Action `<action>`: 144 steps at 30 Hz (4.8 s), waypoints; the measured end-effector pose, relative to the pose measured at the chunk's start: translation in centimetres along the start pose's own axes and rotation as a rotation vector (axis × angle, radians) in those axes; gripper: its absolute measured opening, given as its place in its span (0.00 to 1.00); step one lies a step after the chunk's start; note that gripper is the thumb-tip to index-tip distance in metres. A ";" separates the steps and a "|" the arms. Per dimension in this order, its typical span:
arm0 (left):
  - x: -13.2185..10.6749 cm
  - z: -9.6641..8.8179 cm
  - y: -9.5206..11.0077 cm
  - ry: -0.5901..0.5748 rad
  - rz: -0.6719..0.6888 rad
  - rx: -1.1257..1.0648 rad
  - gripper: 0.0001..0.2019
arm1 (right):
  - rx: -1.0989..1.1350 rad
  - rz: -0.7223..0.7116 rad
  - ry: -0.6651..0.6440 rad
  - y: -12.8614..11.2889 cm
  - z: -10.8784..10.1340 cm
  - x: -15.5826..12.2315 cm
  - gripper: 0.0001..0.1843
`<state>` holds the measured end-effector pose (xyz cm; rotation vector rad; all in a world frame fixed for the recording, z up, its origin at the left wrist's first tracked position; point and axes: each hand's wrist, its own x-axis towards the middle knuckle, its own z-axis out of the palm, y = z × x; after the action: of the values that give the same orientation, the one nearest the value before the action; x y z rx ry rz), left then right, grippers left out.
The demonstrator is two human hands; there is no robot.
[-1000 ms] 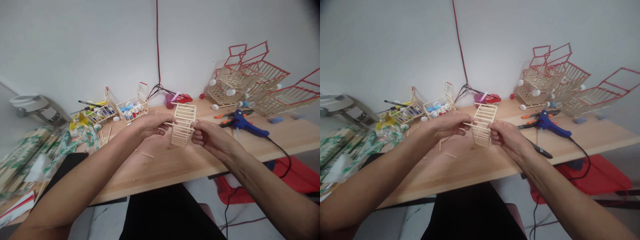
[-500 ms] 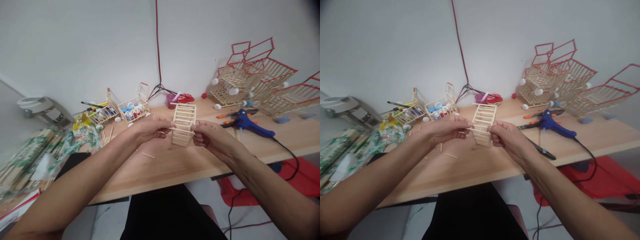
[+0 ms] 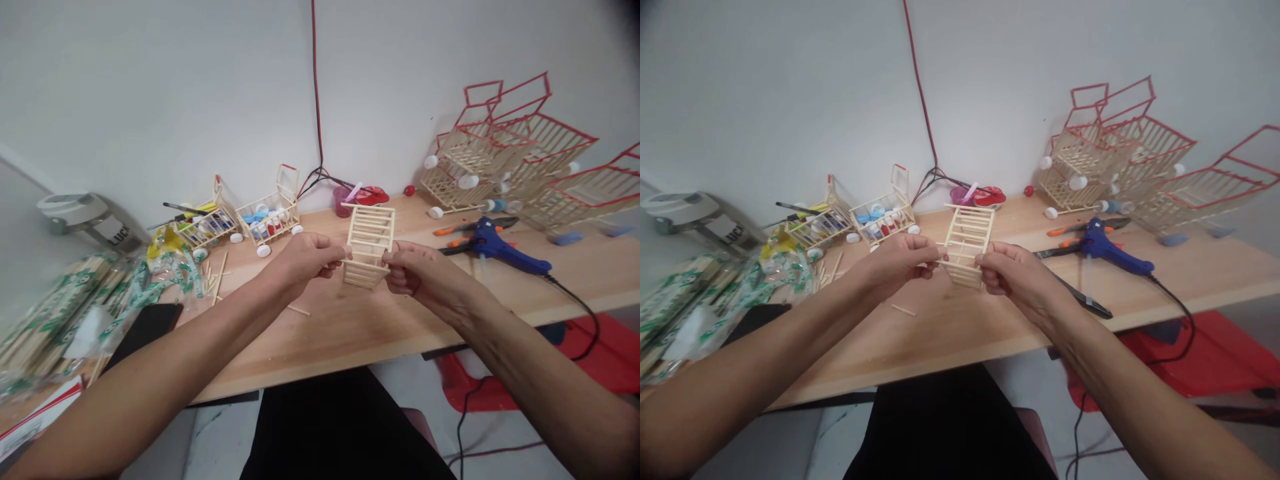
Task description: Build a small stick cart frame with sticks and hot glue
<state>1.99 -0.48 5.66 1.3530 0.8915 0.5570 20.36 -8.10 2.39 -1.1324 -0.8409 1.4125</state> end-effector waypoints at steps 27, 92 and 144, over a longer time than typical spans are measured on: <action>-0.4 0.9 -0.2 0.040 -0.033 0.018 0.08 | -0.067 -0.035 0.056 -0.2 -0.4 -0.4 0.22; 0.1 1.9 -1.1 0.112 0.086 -0.048 0.09 | -0.240 -0.046 0.013 -1.1 -1.5 -0.2 0.19; -0.2 -1.4 -4.1 0.310 0.442 -0.232 0.12 | -0.554 -0.166 0.373 0.4 -8.1 -3.1 0.26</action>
<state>0.18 -0.53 1.76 1.2719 0.7444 1.2002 27.82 -11.96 0.19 -1.6399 -1.0534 0.8059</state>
